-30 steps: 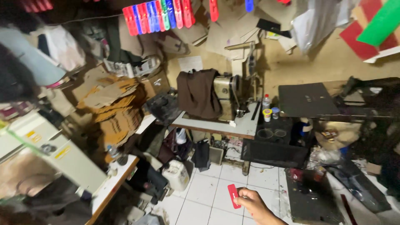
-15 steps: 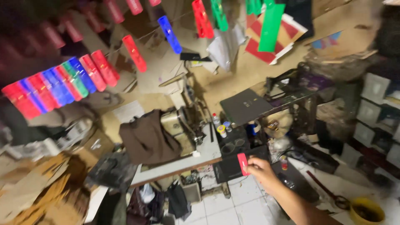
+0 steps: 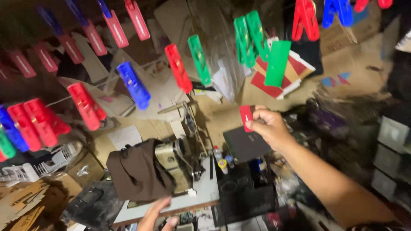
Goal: Hanging small red leather pieces on a wire using clothespins
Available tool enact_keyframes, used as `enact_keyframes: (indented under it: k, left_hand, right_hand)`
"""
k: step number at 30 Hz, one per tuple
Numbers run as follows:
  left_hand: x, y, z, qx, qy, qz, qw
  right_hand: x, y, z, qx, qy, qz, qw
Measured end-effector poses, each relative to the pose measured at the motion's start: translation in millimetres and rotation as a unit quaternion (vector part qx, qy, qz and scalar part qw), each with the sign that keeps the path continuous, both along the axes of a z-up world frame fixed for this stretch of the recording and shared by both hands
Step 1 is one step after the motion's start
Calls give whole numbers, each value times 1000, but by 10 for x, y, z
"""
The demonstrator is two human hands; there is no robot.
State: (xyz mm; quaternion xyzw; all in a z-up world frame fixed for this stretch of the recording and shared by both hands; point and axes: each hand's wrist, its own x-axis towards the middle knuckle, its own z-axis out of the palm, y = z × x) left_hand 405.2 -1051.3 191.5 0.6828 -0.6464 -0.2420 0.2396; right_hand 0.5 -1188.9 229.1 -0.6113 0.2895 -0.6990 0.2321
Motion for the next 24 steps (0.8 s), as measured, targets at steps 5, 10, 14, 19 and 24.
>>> enact_keyframes:
  k: [5, 10, 14, 19, 24]
  left_hand:
    - [-1070, -515, 1266, -508, -96, -306, 799]
    - [-1816, -1146, 2515, -677, -178, -317, 640]
    - [-2184, -1568, 3221, -753, -194, -228, 587]
    - [-2469, -2036, 3725, -768, -284, -172, 548]
    - [-2605, -2296, 3913, -736, -356, -129, 561]
  right_hand:
    - [-393, -529, 860, -80, 80, -37, 993]
    - [-609, -825, 1559, -124, 94, -81, 985]
    - [-682, -983, 1906, -196, 112, -14, 974]
    - [-697, -1650, 2113, -241, 48, -64, 967]
    - [-719, -1873, 2233, -161, 122, 2, 979]
